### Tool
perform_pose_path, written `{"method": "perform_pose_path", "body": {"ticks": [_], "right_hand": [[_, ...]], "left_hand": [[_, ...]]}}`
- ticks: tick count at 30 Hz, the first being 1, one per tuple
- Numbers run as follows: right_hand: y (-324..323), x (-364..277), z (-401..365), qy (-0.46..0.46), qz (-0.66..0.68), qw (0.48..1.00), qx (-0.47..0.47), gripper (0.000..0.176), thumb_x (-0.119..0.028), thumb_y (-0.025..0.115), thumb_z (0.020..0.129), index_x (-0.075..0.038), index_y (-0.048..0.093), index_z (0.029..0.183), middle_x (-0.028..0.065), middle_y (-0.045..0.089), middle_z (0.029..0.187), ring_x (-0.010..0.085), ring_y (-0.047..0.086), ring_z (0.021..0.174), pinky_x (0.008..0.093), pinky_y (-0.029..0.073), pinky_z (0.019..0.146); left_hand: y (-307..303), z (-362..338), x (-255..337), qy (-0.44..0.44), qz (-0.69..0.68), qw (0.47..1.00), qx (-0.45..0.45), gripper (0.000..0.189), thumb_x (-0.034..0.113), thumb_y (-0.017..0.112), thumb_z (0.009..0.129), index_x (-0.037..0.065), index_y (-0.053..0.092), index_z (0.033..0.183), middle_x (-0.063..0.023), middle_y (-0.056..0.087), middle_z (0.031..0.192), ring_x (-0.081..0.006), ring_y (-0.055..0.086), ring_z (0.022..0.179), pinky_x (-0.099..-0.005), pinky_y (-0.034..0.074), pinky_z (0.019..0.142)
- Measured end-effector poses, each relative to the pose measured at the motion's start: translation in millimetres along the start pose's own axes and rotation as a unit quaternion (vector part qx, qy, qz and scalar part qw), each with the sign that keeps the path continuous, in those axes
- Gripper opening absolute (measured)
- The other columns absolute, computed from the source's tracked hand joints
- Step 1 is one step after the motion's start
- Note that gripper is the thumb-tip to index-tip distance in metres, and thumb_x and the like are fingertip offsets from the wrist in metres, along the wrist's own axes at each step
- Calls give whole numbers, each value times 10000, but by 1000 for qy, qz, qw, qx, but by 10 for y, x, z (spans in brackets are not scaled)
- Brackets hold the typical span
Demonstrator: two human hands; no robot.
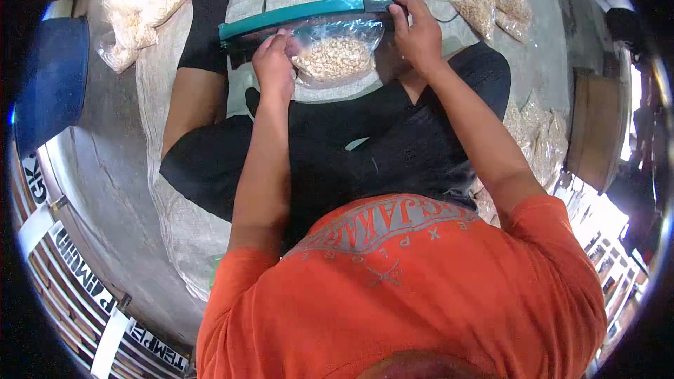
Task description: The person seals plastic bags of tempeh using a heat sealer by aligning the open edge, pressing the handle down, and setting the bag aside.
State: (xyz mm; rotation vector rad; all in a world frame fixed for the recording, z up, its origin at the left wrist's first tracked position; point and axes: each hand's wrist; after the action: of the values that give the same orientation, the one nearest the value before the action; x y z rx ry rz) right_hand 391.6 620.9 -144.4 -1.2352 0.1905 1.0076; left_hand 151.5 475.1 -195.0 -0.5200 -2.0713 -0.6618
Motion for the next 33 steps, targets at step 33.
{"method": "perform_pose_path", "body": {"ticks": [33], "right_hand": [[-226, -266, -33, -20, -30, 999, 21, 283, -212, 666, 938, -61, 696, 1175, 194, 648, 1320, 415, 654, 1075, 474, 511, 941]], "left_hand": [[-41, 113, -146, 60, -16, 998, -22, 142, 121, 654, 978, 4, 693, 908, -48, 671, 788, -153, 622, 710, -306, 497, 668]]}}
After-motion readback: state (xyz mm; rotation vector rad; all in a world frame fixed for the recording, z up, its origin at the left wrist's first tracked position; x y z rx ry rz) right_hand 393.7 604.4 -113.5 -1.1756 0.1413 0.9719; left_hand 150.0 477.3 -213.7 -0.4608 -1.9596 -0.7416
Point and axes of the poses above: each hand's wrist, its own z-axis towards the middle knuckle, its own y-axis out of the palm, x = y × z
